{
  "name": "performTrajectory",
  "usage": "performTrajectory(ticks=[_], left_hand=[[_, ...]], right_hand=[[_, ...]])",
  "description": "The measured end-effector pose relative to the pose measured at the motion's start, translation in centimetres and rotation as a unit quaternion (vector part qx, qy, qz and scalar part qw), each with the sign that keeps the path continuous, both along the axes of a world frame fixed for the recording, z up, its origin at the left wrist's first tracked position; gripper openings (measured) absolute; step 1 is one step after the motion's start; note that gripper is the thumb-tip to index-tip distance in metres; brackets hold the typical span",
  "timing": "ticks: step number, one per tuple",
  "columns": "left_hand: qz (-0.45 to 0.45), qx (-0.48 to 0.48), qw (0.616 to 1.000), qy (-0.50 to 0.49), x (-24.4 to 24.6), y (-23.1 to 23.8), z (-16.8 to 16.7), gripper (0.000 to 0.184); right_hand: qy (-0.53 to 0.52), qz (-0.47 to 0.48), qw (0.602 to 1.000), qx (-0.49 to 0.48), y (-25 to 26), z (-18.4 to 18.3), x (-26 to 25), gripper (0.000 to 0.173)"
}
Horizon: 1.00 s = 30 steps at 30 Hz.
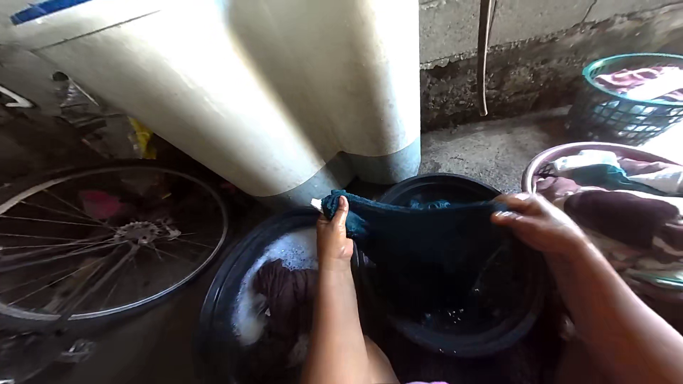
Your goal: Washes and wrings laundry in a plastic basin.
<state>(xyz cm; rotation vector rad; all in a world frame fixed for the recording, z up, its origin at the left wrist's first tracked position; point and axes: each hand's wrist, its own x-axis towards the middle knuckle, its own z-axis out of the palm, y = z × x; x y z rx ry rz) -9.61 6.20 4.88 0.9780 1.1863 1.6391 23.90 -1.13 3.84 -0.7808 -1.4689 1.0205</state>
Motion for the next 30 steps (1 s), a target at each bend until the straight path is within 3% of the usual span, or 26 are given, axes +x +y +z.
performTrajectory(ticks=[3,5,7,9,11,14,18,20,23,25,26,30], left_hand=[[-0.078,0.022,0.996,-0.043,0.1,-1.1,0.7,0.019],[-0.127,0.019,0.988,-0.082,1.6,-1.6,0.6,0.022],[-0.194,-0.037,0.973,-0.122,3.8,-1.8,-0.9,0.031],[-0.245,-0.105,0.956,-0.121,5.5,-1.8,-3.3,0.04],[-0.235,-0.119,0.964,-0.039,6.1,-1.6,-4.1,0.037],[-0.211,-0.036,0.972,0.094,4.7,-1.3,-3.0,0.025],[-0.156,-0.023,0.983,0.092,2.3,-0.6,-1.7,0.023],[-0.175,-0.015,0.984,0.031,1.4,-0.6,-1.1,0.025],[-0.213,0.007,0.971,-0.11,1.5,-0.7,-0.5,0.033],[-0.201,-0.048,0.965,-0.159,3.5,-0.7,-1.5,0.042],[-0.2,-0.105,0.958,-0.177,4.9,-1.0,-2.7,0.05],[-0.303,-0.291,0.897,-0.138,10.6,-3.8,-6.1,0.063]], right_hand=[[0.221,-0.07,0.972,0.046,-1.1,3.1,1.1,0.007],[0.263,-0.134,0.955,0.017,-1.1,3.6,0.1,0.009],[0.204,-0.208,0.953,-0.086,-0.2,2.2,-1.9,0.008],[0.098,-0.206,0.957,-0.177,1.2,-0.7,-3.5,0.013],[0.001,-0.209,0.963,-0.168,2.1,-2.5,-3.6,0.012],[-0.069,-0.238,0.957,-0.155,2.3,-2.6,-0.5,0.011],[-0.133,-0.246,0.947,-0.161,1.3,-0.9,2.9,0.011],[-0.096,-0.242,0.956,-0.138,0.7,0.0,3.6,0.008],[0.07,-0.244,0.962,-0.102,0.6,0.9,2.1,0.012],[0.125,-0.278,0.944,-0.124,1.2,0.4,-1.1,0.012],[0.1,-0.285,0.943,-0.143,1.5,-0.8,-3.0,0.017],[-0.115,-0.165,0.962,-0.185,1.4,-6.0,-9.1,0.022]])
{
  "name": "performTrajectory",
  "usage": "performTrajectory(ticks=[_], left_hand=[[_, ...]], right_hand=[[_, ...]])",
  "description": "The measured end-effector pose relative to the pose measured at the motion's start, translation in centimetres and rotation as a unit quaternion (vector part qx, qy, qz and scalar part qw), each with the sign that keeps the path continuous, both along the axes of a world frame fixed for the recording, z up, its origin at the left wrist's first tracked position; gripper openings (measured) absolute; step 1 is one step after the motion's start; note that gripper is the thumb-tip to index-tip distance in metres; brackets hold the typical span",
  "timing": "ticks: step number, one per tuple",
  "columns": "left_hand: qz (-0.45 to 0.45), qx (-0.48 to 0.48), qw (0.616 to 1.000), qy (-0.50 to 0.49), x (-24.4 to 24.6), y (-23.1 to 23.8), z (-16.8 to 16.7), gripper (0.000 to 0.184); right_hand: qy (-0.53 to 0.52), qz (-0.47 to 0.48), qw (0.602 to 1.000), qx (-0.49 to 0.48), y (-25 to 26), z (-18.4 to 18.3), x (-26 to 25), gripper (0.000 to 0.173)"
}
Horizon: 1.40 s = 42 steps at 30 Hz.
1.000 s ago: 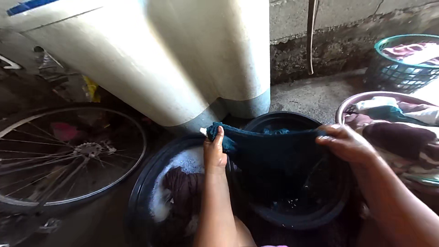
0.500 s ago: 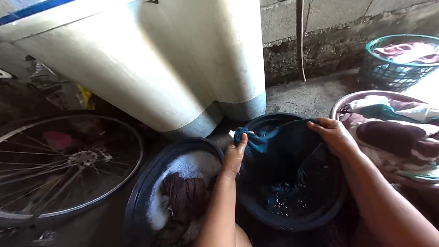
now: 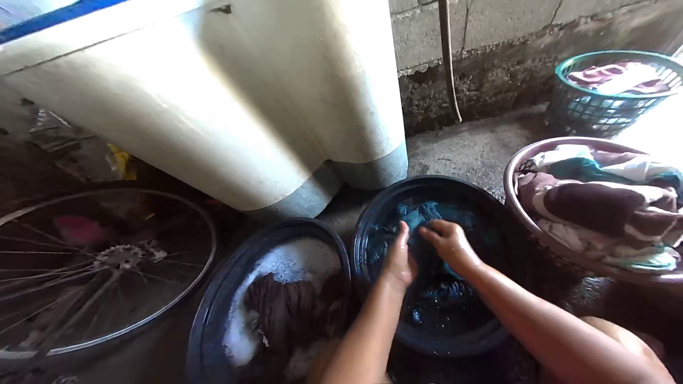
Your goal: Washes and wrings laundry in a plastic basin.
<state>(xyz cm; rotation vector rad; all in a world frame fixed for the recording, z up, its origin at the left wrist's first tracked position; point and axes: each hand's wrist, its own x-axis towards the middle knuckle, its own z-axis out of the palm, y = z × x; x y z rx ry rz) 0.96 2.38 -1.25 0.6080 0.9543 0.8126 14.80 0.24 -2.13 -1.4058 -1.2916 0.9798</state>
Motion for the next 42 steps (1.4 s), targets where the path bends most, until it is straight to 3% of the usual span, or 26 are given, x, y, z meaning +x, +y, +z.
performTrajectory(ticks=[2,6,9,12,15,17,21,25,28,31,34,36,38,40,42], left_hand=[[-0.032,0.004,0.999,0.018,0.3,-0.4,-0.3,0.053],[0.002,0.01,1.0,0.022,-0.5,-0.5,0.9,0.031],[-0.073,0.027,0.997,0.01,-0.9,-1.0,1.1,0.023],[-0.166,0.11,0.979,0.044,-0.5,-1.3,0.7,0.025],[-0.166,0.182,0.963,0.112,-0.4,-1.2,0.6,0.028],[-0.125,0.205,0.961,0.137,-0.2,-1.4,1.1,0.027],[-0.03,0.267,0.952,0.144,-0.5,-1.2,2.0,0.026],[-0.013,0.365,0.91,0.196,-0.8,-1.3,1.7,0.026],[0.036,0.363,0.915,0.171,-1.0,-1.1,2.2,0.023],[0.132,0.336,0.92,0.152,-2.6,0.3,3.4,0.022],[0.249,0.325,0.895,0.178,-5.4,2.5,4.3,0.023],[0.311,0.317,0.875,0.195,-7.3,3.6,4.6,0.024],[0.355,0.296,0.862,0.209,-8.3,4.1,4.8,0.022],[0.379,0.279,0.857,0.211,-9.0,4.4,5.0,0.025],[0.388,0.271,0.857,0.205,-9.5,4.4,5.2,0.029]], right_hand=[[-0.059,0.071,0.995,-0.027,-0.1,-0.1,-0.2,0.023],[-0.103,0.185,0.977,-0.035,-0.2,2.4,2.4,0.025],[-0.104,0.223,0.969,-0.007,-0.4,3.1,3.8,0.023],[-0.09,0.217,0.972,0.006,-0.7,3.4,4.0,0.019],[-0.037,0.157,0.987,-0.025,-0.7,3.5,4.2,0.018],[0.008,0.153,0.988,-0.004,-0.5,3.1,4.6,0.018],[-0.018,0.2,0.98,0.002,-0.5,2.8,4.6,0.041],[-0.151,0.105,0.982,0.041,-0.7,0.8,1.9,0.026],[-0.264,0.048,0.961,-0.069,-0.8,-0.3,0.4,0.035],[-0.311,0.042,0.925,-0.214,-0.4,-3.6,0.7,0.056],[-0.343,0.074,0.879,-0.323,-0.5,-6.9,1.6,0.066],[-0.357,0.119,0.856,-0.355,-0.8,-7.0,1.3,0.067],[-0.348,0.166,0.862,-0.33,-0.9,-6.6,1.2,0.061],[-0.308,0.195,0.901,-0.236,-0.5,-5.4,1.8,0.036],[-0.235,0.211,0.937,-0.147,0.2,-2.7,3.3,0.023]])
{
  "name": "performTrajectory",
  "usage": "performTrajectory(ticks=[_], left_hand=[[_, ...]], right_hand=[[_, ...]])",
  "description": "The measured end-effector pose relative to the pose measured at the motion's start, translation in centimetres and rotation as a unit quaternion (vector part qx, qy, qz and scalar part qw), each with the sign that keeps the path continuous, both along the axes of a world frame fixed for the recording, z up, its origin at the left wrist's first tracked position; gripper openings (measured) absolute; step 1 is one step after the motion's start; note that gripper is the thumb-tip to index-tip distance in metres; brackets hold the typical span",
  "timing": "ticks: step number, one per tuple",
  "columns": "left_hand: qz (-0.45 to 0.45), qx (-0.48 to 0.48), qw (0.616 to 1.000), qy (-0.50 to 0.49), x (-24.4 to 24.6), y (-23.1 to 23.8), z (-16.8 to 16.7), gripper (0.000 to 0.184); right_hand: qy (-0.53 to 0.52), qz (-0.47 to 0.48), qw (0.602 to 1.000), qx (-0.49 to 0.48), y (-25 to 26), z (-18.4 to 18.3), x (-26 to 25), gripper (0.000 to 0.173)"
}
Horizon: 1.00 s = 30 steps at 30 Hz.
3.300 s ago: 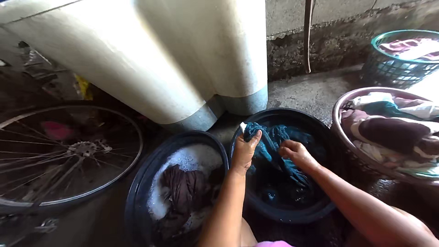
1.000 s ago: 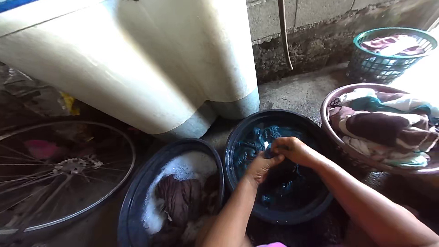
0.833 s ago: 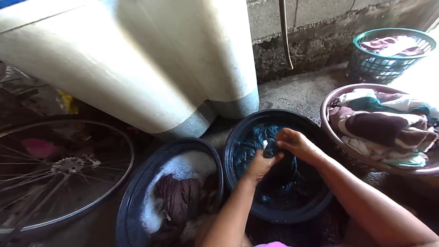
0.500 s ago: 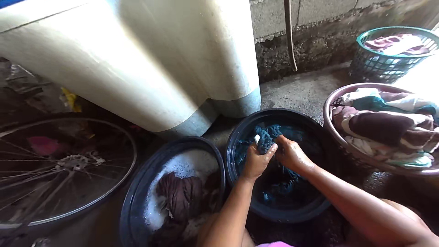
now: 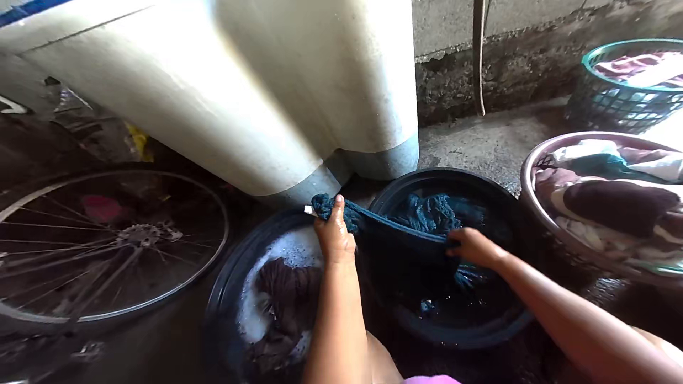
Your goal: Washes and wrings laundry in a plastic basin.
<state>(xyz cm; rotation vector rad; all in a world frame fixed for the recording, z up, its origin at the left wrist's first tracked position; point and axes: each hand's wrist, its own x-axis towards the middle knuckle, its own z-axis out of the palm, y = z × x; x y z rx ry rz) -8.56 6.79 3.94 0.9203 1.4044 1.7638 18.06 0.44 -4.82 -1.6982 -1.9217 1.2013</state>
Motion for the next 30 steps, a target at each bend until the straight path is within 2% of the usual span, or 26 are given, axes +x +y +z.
performTrajectory(ticks=[2,4,7,9,11,12,13,16,18,21,28,30], left_hand=[[-0.001,0.003,1.0,-0.007,-0.4,0.0,0.2,0.031],[-0.013,0.003,0.999,-0.029,-0.5,-0.1,0.3,0.033],[-0.063,0.012,0.997,-0.053,-0.7,-0.4,0.3,0.031],[-0.132,0.038,0.99,-0.026,-0.7,-0.7,0.0,0.025],[-0.177,0.058,0.982,-0.015,0.3,-1.2,0.2,0.018],[-0.186,0.062,0.981,-0.011,0.7,-1.4,0.2,0.016],[-0.186,0.063,0.981,-0.002,1.1,-1.5,0.0,0.014],[-0.168,0.031,0.985,0.014,1.3,-1.3,-0.9,0.016],[-0.163,0.014,0.987,0.0,1.4,-1.1,-1.1,0.017],[-0.167,0.011,0.986,-0.005,1.5,-1.0,-0.8,0.016],[-0.217,0.008,0.976,-0.016,2.0,-1.3,-0.6,0.012],[-0.22,0.009,0.975,-0.019,2.1,-1.4,-0.6,0.013]], right_hand=[[0.105,-0.013,0.993,0.052,0.2,3.4,1.4,0.017],[0.227,-0.054,0.964,0.127,-0.5,6.1,2.4,0.01],[0.374,-0.129,0.881,0.259,-1.8,9.5,3.2,0.006],[0.449,-0.132,0.819,0.332,-2.9,12.0,3.6,0.009],[0.479,-0.116,0.78,0.386,-3.5,13.6,4.1,0.012],[0.477,-0.122,0.775,0.397,-3.5,13.8,4.4,0.013],[0.46,-0.142,0.784,0.392,-3.3,13.6,4.8,0.012],[0.36,-0.251,0.847,0.299,-2.0,11.6,5.0,0.011],[0.31,-0.268,0.876,0.254,-0.8,9.6,4.9,0.01],[0.292,-0.27,0.885,0.241,0.0,7.7,5.1,0.009],[0.328,-0.288,0.87,0.23,-0.1,7.6,6.8,0.01],[0.242,-0.293,0.899,0.219,0.3,6.9,7.9,0.007]])
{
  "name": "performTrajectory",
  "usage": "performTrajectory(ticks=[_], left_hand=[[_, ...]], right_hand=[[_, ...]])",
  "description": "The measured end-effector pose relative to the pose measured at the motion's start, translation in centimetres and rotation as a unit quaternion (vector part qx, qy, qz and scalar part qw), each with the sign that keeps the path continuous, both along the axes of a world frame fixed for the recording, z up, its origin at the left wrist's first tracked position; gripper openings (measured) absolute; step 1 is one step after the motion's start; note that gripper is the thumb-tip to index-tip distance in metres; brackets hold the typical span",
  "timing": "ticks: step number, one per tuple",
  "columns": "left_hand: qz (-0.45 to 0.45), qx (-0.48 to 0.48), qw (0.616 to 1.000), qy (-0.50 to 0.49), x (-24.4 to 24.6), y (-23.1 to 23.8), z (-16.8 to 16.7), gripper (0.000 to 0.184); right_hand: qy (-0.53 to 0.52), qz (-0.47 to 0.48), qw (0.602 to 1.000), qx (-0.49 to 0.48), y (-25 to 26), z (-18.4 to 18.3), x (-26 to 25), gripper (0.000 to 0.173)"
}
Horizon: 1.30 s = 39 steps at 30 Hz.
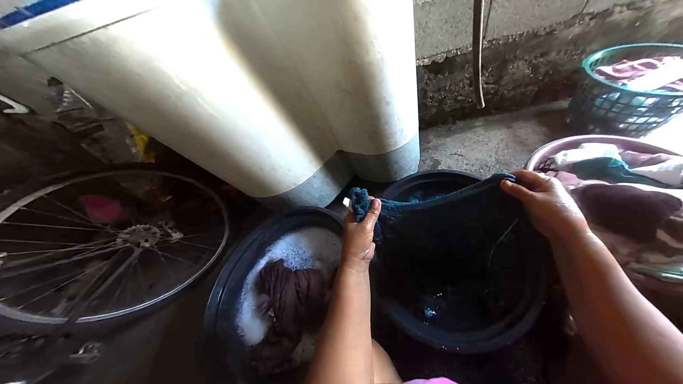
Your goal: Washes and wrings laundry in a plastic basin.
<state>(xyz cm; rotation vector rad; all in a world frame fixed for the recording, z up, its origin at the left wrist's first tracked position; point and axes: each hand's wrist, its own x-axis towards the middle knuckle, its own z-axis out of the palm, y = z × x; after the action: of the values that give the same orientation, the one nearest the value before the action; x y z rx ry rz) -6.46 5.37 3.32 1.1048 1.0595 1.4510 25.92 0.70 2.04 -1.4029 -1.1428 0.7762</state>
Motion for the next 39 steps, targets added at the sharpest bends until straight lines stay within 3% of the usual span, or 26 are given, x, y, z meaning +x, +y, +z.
performTrajectory(ticks=[2,4,6,8,10,13,15,18,21,23,25,28,33,35,36,38,39], left_hand=[[-0.018,-0.001,1.0,0.011,0.3,-0.3,-0.3,0.016],[-0.067,-0.004,0.997,0.049,1.0,-0.7,-0.8,0.024],[-0.133,0.007,0.984,0.117,2.3,-1.4,-1.5,0.028],[-0.203,0.033,0.961,0.182,4.0,-2.3,-2.2,0.033],[-0.259,0.082,0.936,0.226,5.2,-2.8,-3.3,0.042],[-0.284,0.099,0.929,0.217,5.8,-2.9,-4.3,0.046],[-0.295,0.029,0.947,0.125,5.6,-2.8,-3.9,0.048],[-0.292,-0.058,0.953,0.063,5.2,-2.6,-2.8,0.03],[-0.234,-0.068,0.965,0.101,4.1,-2.0,-2.0,0.039],[-0.145,-0.078,0.981,0.099,2.8,-1.1,-1.5,0.042],[-0.089,-0.07,0.99,0.086,1.3,-0.1,-1.1,0.039],[-0.097,-0.01,0.984,0.146,0.3,0.2,-1.1,0.03],[-0.238,0.101,0.931,0.257,3.1,-1.4,-2.7,0.019],[-0.24,0.134,0.925,0.263,4.7,-2.5,-3.1,0.02],[-0.225,0.148,0.928,0.258,5.1,-2.8,-3.0,0.022],[-0.197,0.155,0.942,0.223,5.0,-2.6,-3.0,0.037],[-0.213,0.138,0.944,0.209,4.8,-2.4,-3.1,0.048]], right_hand=[[-0.167,0.036,0.981,-0.095,0.2,-0.3,0.7,0.016],[-0.258,0.124,0.939,-0.191,0.4,-0.4,-0.4,0.034],[-0.222,0.201,0.937,-0.18,0.3,-1.1,-3.2,0.065],[-0.147,0.263,0.949,-0.091,-0.1,-1.9,-6.8,0.096],[-0.105,0.281,0.954,-0.023,-0.4,-2.9,-9.7,0.11],[-0.142,0.223,0.964,-0.026,-0.7,-3.5,-10.7,0.095],[-0.167,0.219,0.96,-0.044,-0.6,-2.6,-10.0,0.079],[-0.18,0.218,0.959,-0.015,-0.6,-2.1,-8.9,0.056],[-0.194,0.196,0.961,-0.012,-0.4,-1.7,-7.4,0.041],[-0.217,0.173,0.959,-0.058,0.0,-1.4,-5.4,0.035],[-0.273,0.173,0.935,-0.143,0.3,-1.0,-3.2,0.037],[-0.344,0.2,0.889,-0.227,0.4,-0.7,-2.0,0.049],[-0.14,0.295,0.942,-0.085,-0.3,-0.5,-7.4,0.098],[-0.098,0.298,0.948,-0.051,-0.5,-1.6,-9.9,0.105],[-0.098,0.289,0.951,-0.051,-0.6,-1.9,-10.5,0.094],[-0.134,0.247,0.958,-0.058,-0.9,-1.7,-10.7,0.041],[-0.152,0.234,0.958,-0.063,-1.1,-1.1,-10.4,0.022]])
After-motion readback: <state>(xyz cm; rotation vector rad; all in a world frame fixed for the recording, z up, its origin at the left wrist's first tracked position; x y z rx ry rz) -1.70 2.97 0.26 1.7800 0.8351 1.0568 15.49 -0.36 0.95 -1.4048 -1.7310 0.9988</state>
